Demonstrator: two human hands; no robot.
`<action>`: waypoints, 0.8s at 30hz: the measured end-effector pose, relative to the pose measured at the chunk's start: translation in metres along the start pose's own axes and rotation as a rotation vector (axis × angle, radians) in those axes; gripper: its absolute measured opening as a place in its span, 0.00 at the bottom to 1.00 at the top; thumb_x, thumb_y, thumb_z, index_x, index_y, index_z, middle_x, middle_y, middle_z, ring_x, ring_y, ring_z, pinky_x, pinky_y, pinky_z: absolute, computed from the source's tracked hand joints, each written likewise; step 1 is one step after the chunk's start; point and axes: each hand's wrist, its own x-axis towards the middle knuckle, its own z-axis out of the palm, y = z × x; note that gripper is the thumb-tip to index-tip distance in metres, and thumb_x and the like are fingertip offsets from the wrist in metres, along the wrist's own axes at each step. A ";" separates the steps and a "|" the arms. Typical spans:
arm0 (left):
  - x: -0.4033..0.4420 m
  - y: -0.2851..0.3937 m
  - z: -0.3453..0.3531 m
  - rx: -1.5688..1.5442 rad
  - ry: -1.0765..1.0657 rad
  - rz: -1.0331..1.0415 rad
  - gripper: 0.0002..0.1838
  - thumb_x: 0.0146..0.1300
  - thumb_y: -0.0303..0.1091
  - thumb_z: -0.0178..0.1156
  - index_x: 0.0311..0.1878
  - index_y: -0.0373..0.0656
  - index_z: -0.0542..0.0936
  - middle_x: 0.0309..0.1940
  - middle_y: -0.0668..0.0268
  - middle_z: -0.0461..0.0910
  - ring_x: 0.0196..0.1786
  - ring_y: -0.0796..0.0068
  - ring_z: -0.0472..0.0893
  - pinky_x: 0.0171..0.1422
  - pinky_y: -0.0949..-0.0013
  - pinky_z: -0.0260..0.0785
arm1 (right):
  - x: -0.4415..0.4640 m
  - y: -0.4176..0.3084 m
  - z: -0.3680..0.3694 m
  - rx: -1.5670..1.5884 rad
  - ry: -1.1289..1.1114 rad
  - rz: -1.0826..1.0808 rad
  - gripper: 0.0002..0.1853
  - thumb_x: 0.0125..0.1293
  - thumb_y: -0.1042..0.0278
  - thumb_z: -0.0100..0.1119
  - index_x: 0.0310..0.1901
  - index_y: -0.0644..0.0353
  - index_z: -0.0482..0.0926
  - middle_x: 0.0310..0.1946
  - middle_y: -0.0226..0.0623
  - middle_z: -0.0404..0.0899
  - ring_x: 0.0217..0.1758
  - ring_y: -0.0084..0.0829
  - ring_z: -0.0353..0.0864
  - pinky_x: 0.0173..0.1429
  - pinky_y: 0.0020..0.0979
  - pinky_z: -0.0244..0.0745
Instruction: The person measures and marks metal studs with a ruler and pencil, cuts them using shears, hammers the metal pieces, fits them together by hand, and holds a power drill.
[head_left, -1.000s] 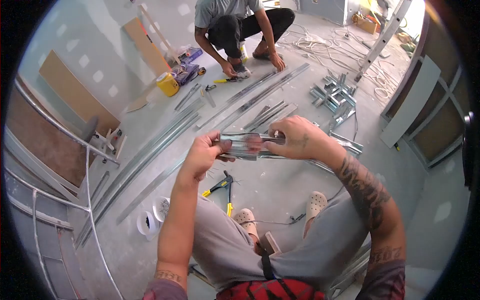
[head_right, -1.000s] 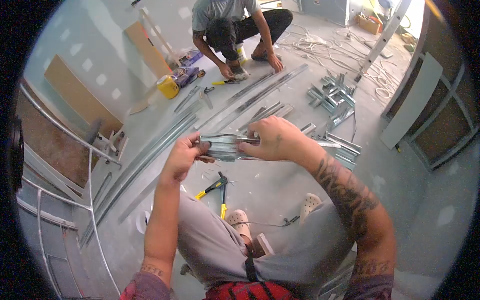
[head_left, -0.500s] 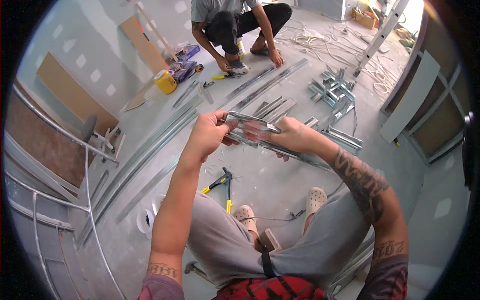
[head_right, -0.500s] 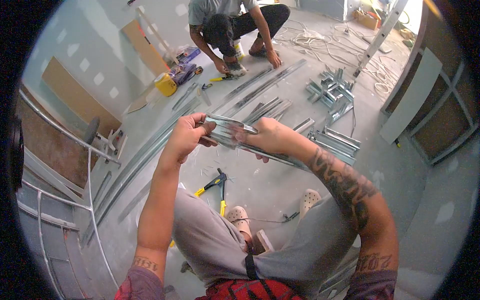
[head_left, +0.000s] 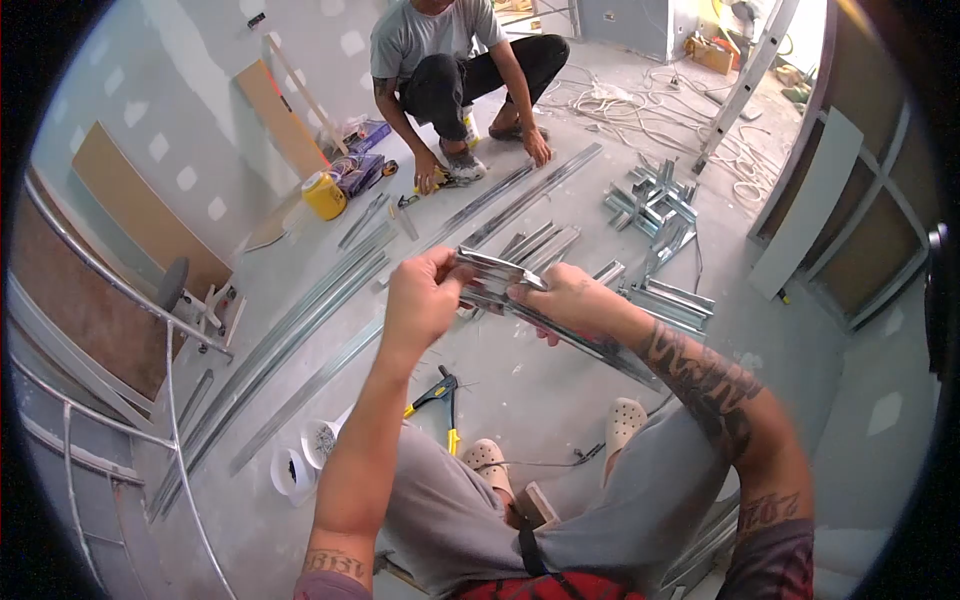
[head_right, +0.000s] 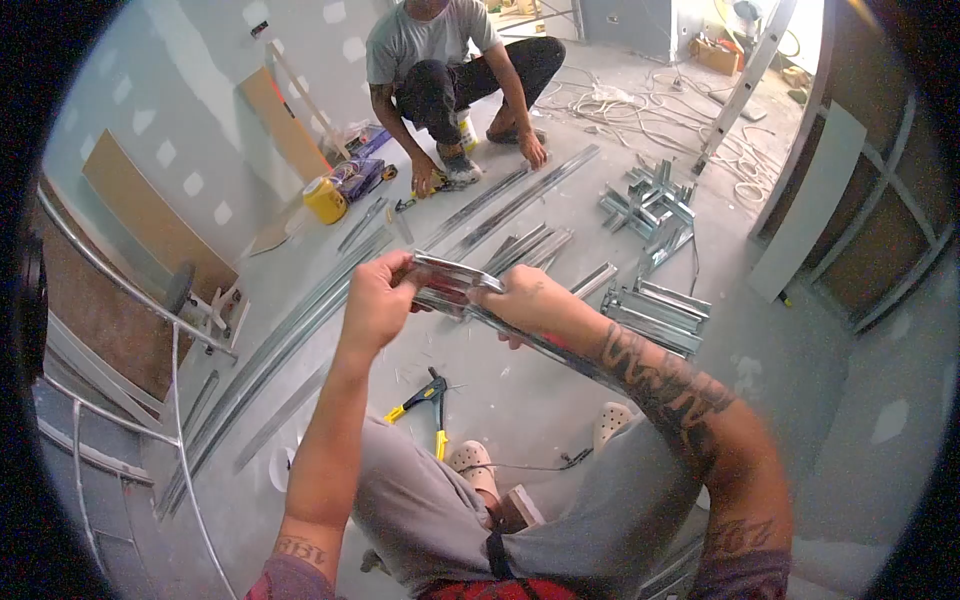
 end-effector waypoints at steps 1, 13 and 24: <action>0.003 -0.001 -0.004 -0.091 -0.020 0.005 0.04 0.64 0.23 0.61 0.40 0.33 0.83 0.29 0.64 0.85 0.28 0.79 0.82 0.33 0.73 0.77 | 0.001 0.003 0.000 0.099 -0.052 -0.054 0.21 0.69 0.52 0.59 0.37 0.69 0.81 0.24 0.37 0.82 0.24 0.27 0.84 0.32 0.29 0.81; 0.014 0.035 -0.041 -0.116 -0.019 -0.008 0.07 0.68 0.28 0.61 0.43 0.36 0.84 0.31 0.67 0.86 0.31 0.81 0.82 0.34 0.73 0.78 | -0.004 0.003 -0.002 0.947 -0.589 -0.102 0.33 0.55 0.79 0.49 0.66 0.53 0.60 0.36 0.38 0.70 0.29 0.24 0.68 0.31 0.29 0.70; 0.009 0.033 -0.001 0.012 0.119 0.247 0.08 0.65 0.24 0.61 0.45 0.33 0.84 0.31 0.62 0.87 0.33 0.81 0.83 0.39 0.73 0.75 | 0.003 0.000 -0.006 1.051 -0.315 -0.059 0.34 0.60 0.77 0.47 0.69 0.45 0.57 0.35 0.37 0.71 0.27 0.25 0.69 0.28 0.30 0.72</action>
